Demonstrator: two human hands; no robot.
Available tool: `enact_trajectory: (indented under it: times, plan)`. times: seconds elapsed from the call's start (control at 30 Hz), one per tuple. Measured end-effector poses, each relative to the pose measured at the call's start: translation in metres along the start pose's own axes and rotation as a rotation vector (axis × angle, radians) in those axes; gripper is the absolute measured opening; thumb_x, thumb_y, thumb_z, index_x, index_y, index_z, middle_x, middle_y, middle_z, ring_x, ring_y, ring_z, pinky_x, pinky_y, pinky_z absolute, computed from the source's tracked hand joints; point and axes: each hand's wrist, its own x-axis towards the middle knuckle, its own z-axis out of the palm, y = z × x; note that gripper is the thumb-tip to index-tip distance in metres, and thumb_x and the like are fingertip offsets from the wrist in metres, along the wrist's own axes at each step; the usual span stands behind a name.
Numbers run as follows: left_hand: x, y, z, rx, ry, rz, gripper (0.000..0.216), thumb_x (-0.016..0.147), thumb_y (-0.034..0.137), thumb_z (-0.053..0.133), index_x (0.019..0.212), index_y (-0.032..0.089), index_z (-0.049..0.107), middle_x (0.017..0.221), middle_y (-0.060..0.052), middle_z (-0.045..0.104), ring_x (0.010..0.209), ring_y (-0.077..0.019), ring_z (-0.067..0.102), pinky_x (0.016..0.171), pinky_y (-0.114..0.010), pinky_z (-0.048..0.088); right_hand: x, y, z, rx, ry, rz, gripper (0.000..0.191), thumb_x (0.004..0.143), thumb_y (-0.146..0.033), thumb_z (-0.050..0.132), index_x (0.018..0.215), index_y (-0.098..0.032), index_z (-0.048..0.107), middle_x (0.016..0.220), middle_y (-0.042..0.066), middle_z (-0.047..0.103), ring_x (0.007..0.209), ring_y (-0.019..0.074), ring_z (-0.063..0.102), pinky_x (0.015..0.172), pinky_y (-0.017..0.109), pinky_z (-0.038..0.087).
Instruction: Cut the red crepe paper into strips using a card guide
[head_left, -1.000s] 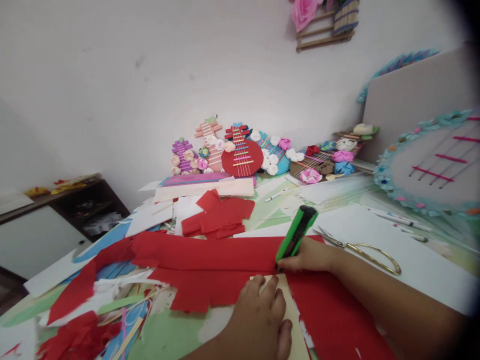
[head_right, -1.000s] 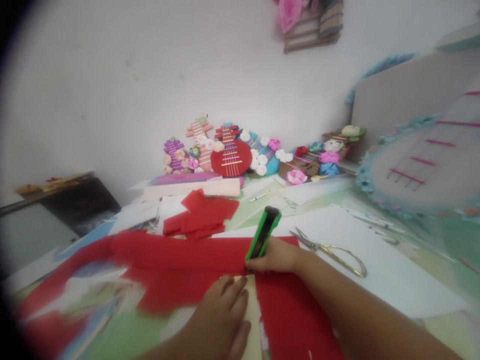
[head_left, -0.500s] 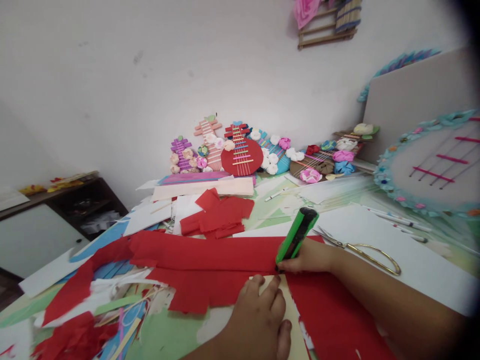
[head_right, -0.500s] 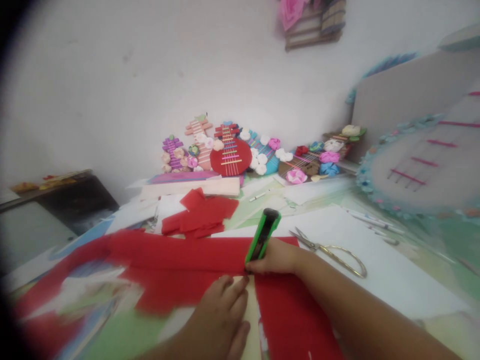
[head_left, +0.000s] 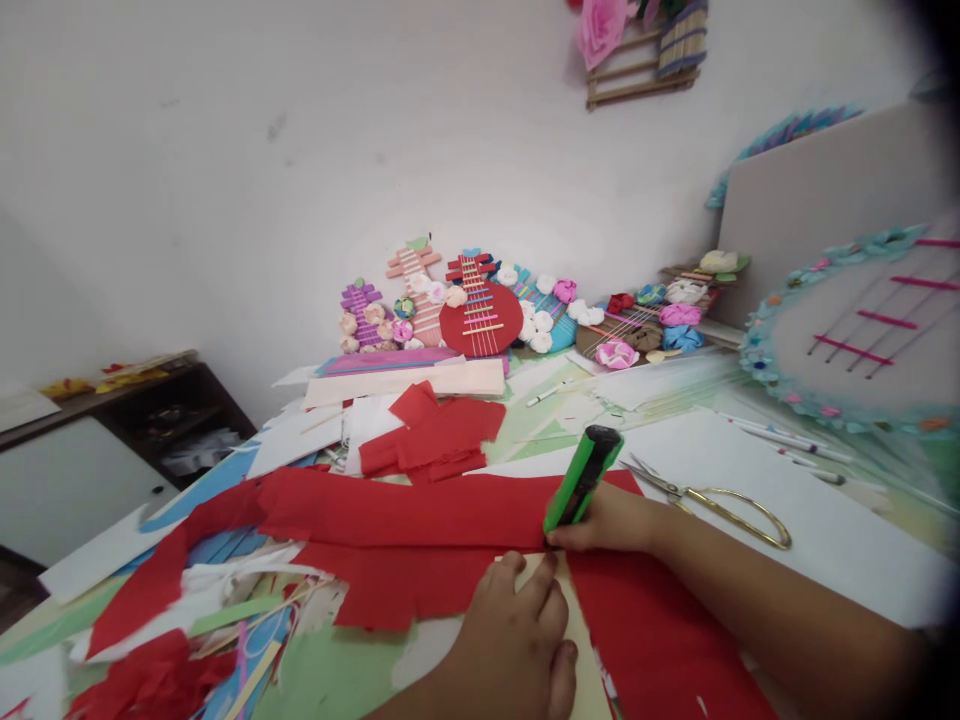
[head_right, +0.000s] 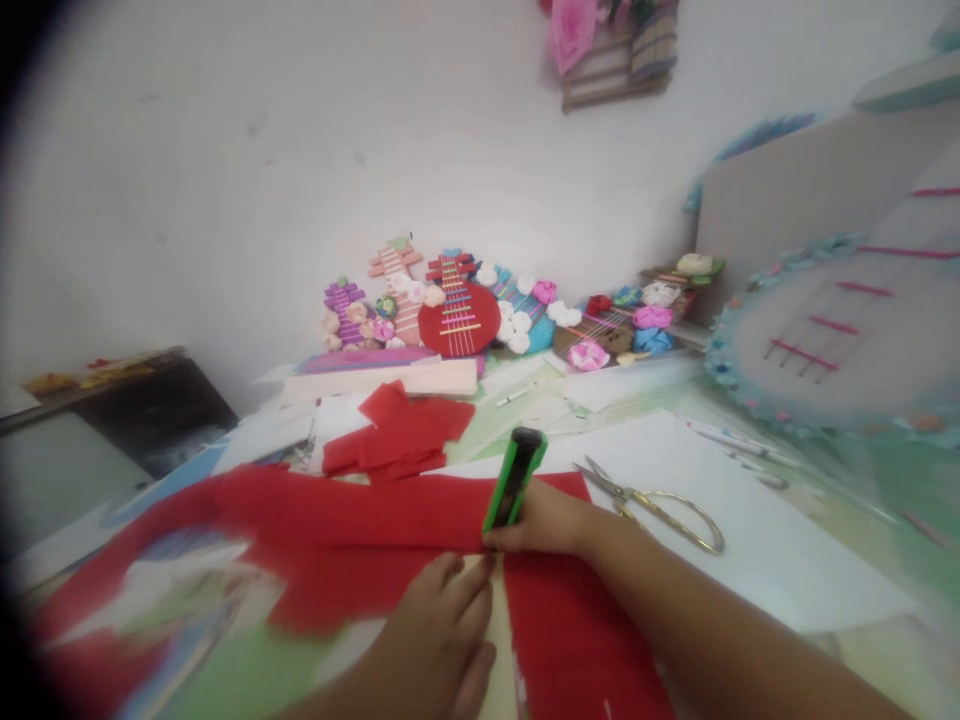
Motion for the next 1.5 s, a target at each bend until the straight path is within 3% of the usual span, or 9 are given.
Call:
enact_trajectory:
  times: [0.4, 0.63, 1.5]
  plan:
    - [0.0016, 0.0012, -0.0030, 0.030, 0.011, 0.005, 0.036, 0.080, 0.032, 0.044, 0.108, 0.012, 0.052, 0.117, -0.010, 0.051, 0.102, -0.0268, 0.047, 0.087, -0.041, 0.033, -0.0008, -0.0005, 0.0029, 0.035, 0.048, 0.005, 0.012, 0.065, -0.028, 0.058, 0.069, -0.017, 0.059, 0.072, 0.001, 0.064, 0.068, 0.0165, 0.059, 0.060, 0.023, 0.045]
    - [0.0009, -0.0003, -0.0012, 0.022, 0.004, 0.006, 0.040, 0.080, 0.036, 0.043, 0.110, 0.011, 0.051, 0.119, -0.011, 0.049, 0.103, -0.0276, 0.046, 0.087, -0.041, 0.034, -0.0018, -0.0008, -0.0012, 0.025, 0.025, 0.025, 0.021, 0.067, -0.036, 0.057, 0.075, -0.017, 0.063, 0.074, 0.001, 0.066, 0.071, 0.0175, 0.059, 0.064, 0.024, 0.046]
    - [-0.0013, 0.0014, 0.0016, -0.004, 0.009, 0.008, 0.040, 0.079, 0.038, 0.044, 0.107, 0.011, 0.053, 0.117, -0.015, 0.049, 0.102, -0.0306, 0.046, 0.087, -0.044, 0.034, -0.0006, -0.0048, -0.0057, -0.143, -0.069, 0.018, 0.019, 0.067, -0.033, 0.057, 0.078, -0.020, 0.065, 0.081, -0.001, 0.067, 0.072, 0.0166, 0.058, 0.067, 0.023, 0.044]
